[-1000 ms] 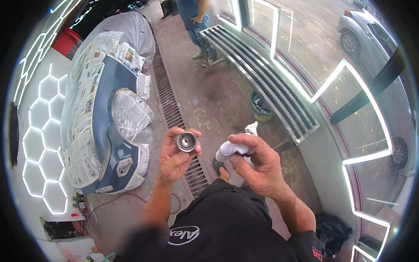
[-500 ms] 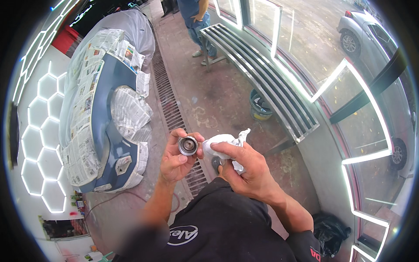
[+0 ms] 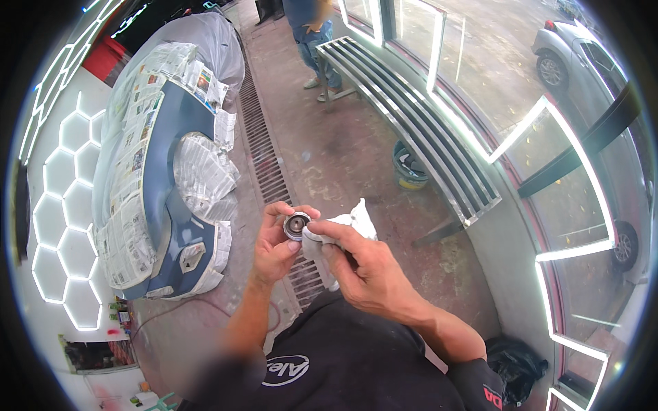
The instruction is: The person uses a spray gun to apply paint to a car part covered with newspaper and plastic. They then disassemble the spray gun, clean the nozzle with a cloth, and reassemble the tool.
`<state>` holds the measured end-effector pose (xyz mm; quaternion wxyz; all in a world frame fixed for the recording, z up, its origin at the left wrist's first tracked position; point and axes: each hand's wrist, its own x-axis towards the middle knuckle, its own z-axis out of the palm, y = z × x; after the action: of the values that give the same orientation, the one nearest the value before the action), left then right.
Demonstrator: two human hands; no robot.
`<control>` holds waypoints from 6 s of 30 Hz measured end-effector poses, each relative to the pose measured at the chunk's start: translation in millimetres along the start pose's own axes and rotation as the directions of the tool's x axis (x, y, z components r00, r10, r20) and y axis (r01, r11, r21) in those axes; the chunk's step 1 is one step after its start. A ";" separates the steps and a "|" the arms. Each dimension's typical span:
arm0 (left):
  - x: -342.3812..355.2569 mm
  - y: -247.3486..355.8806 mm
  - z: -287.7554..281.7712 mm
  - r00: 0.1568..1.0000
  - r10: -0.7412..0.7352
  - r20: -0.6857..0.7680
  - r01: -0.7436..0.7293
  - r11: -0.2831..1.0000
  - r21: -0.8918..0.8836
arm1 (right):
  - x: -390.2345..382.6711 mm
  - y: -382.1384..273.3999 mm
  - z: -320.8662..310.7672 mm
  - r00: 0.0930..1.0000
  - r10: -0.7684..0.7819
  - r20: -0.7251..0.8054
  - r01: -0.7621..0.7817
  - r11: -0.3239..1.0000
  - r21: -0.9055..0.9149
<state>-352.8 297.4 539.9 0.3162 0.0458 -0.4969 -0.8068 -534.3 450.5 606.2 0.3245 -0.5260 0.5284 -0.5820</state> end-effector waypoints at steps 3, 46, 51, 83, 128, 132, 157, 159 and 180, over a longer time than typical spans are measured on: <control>8.1 2.4 6.3 0.998 0.034 0.044 -0.044 0.968 0.247 | 2.1 -2.9 8.3 0.974 0.212 0.080 -0.224 0.951 0.211; 41.3 -1.4 28.2 0.991 -0.130 -0.002 0.128 0.968 0.216 | 30.1 15.1 -33.2 0.979 -0.194 0.062 0.203 0.907 -0.369; 49.0 -4.2 27.1 0.998 -0.049 0.047 0.057 0.978 -0.199 | 13.5 9.4 -42.6 0.991 0.098 -0.093 -0.058 0.928 0.369; 21.8 5.2 9.4 0.999 -0.008 -0.036 0.001 0.985 -0.170 | -5.6 9.8 -22.9 0.979 0.162 -0.128 -0.114 0.941 0.319; 19.4 19.8 63.6 0.995 0.065 0.072 -0.095 0.818 0.568 | -6.5 -28.8 -24.3 0.981 -0.187 0.055 0.194 0.911 -0.364; 34.3 33.3 78.6 0.977 0.174 0.125 -0.201 0.541 0.817 | 1.9 8.3 -29.9 0.981 0.148 -0.126 -0.087 0.914 0.395; 28.7 13.3 37.5 0.971 -0.237 -0.024 0.179 0.661 0.729 | 1.8 16.3 -40.5 0.947 -0.236 0.217 0.309 0.856 -0.414; 25.5 3.8 38.5 0.974 -0.224 -0.040 0.199 0.757 0.623 | -0.5 21.4 -39.6 0.960 -0.232 0.155 0.276 0.868 -0.414; 16.2 -15.3 68.0 0.985 0.136 -0.108 -0.056 0.837 0.545 | -7.7 26.7 11.1 0.974 -0.036 -0.224 0.030 0.999 -0.030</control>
<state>-399.2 345.6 565.2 0.3654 0.1650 -0.6816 -0.6122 -526.6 448.5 577.3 0.2459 -0.4698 0.5606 -0.6360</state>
